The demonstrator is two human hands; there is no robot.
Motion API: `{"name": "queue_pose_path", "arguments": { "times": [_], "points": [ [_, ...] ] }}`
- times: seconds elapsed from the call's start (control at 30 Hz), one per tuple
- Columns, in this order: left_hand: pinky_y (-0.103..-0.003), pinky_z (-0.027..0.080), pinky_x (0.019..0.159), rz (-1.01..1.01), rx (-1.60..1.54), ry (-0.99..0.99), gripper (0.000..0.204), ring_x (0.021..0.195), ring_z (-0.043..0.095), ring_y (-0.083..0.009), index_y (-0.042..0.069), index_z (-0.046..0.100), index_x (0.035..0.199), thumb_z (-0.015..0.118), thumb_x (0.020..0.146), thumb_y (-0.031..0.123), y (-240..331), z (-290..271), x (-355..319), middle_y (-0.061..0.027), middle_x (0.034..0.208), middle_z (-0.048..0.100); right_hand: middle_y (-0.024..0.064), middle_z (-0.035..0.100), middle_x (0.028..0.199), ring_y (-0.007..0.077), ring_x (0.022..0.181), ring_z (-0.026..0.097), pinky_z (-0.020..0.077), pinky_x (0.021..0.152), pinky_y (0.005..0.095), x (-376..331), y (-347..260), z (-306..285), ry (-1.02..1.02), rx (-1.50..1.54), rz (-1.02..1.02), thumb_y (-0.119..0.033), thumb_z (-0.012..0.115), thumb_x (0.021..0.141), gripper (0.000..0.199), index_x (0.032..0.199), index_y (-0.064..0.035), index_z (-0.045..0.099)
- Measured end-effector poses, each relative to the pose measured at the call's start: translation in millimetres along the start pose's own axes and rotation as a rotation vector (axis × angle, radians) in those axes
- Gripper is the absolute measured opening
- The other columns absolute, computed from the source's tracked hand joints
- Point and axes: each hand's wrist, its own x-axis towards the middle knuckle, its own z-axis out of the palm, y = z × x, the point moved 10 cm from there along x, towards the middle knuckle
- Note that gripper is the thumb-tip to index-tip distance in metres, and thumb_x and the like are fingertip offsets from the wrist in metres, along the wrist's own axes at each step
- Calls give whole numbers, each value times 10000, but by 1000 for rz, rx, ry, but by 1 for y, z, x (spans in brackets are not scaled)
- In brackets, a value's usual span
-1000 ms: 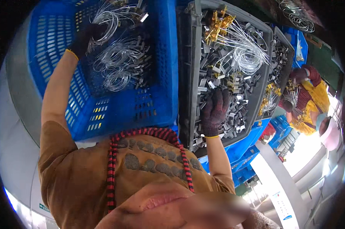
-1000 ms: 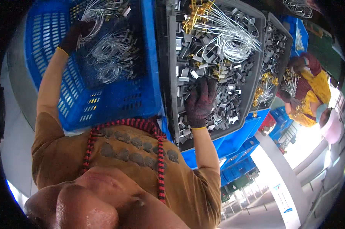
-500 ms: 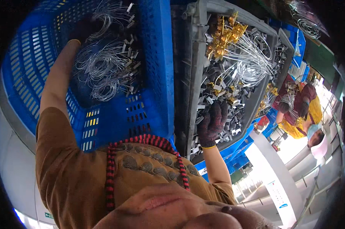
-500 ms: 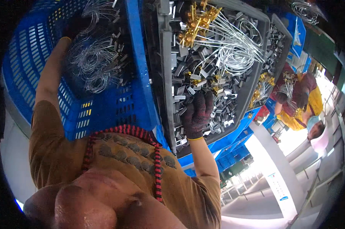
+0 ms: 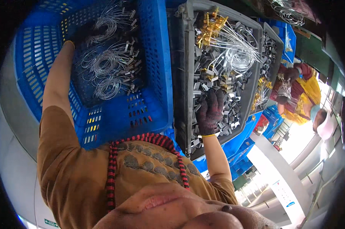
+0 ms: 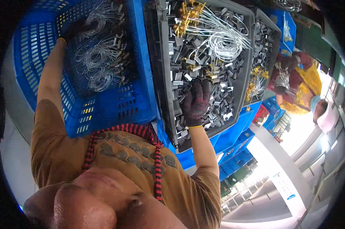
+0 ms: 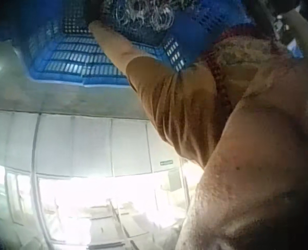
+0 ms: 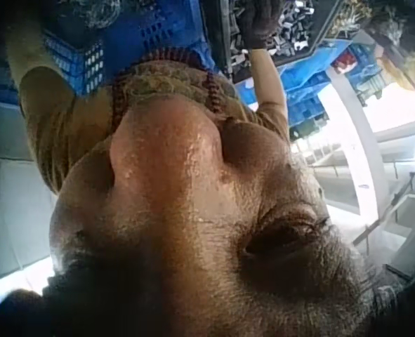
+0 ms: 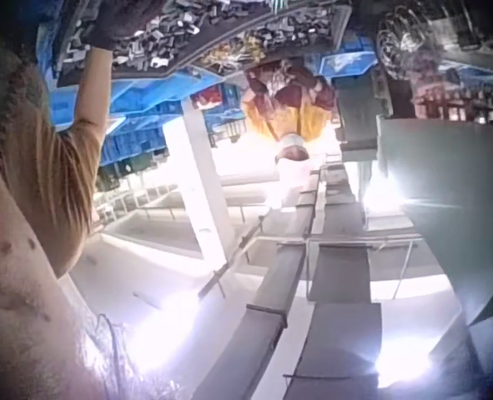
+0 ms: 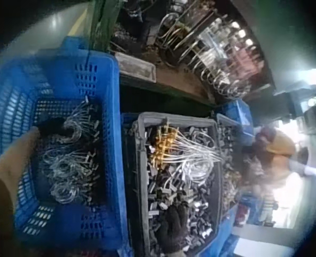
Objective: Assembling gold-colored electronic components with wire harnesses at a production station.
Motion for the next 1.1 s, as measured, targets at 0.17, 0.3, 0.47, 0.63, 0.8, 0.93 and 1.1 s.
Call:
{"name": "queue_pose_path", "arguments": {
  "times": [0.17,0.3,0.47,0.63,0.8,0.93,1.1],
  "points": [
    [-390,327,1224,-79,143,-55,685,1434,466,-294,67,457,1537,615,1008,473,-10,-10,-3,-174,1533,519,277,533,1442,472,1333,510,415,1119,534,-4,-4,-6,31,20,-64,-257,585,990,403,1322,-34,634],
    [-369,392,1173,-18,76,187,514,1373,524,-264,65,537,1470,590,1039,339,-14,-43,-42,-124,1452,590,260,571,1399,455,1302,541,437,1103,513,0,-1,-1,16,101,-11,-159,555,970,341,1268,-29,659],
    [-354,468,1095,299,-369,59,374,1251,615,-216,56,635,1374,631,1017,167,212,-53,-138,-91,1327,677,189,603,1393,413,1300,566,463,1099,487,-13,0,-27,131,63,-35,-137,620,904,366,1263,-143,694],
    [-361,468,1107,417,-613,-327,432,1239,627,-208,15,604,1387,671,971,109,483,-90,-322,-111,1327,675,175,615,1333,419,1214,586,496,1026,491,-11,-15,-50,63,153,-18,-206,679,886,353,1228,-120,689],
    [-378,566,959,923,-499,-572,360,1077,703,-190,60,640,1322,681,965,74,666,-128,-469,-76,1162,733,131,567,1457,390,1277,579,460,1060,545,-35,23,-30,54,41,68,-367,586,969,416,1328,-167,650],
    [-380,563,963,978,-472,-588,360,1084,701,-196,59,640,1321,681,963,70,707,-118,-502,-81,1168,730,123,538,1490,390,1298,563,469,1065,517,-46,-1,-95,37,130,107,-394,604,962,449,1353,-176,629],
    [-383,560,968,1117,-447,-667,361,1093,699,-204,57,641,1319,681,960,66,764,-96,-517,-87,1177,726,124,539,1488,389,1292,566,470,1063,516,-97,52,-119,82,73,213,-387,607,958,449,1353,-176,629]
  ]
}}
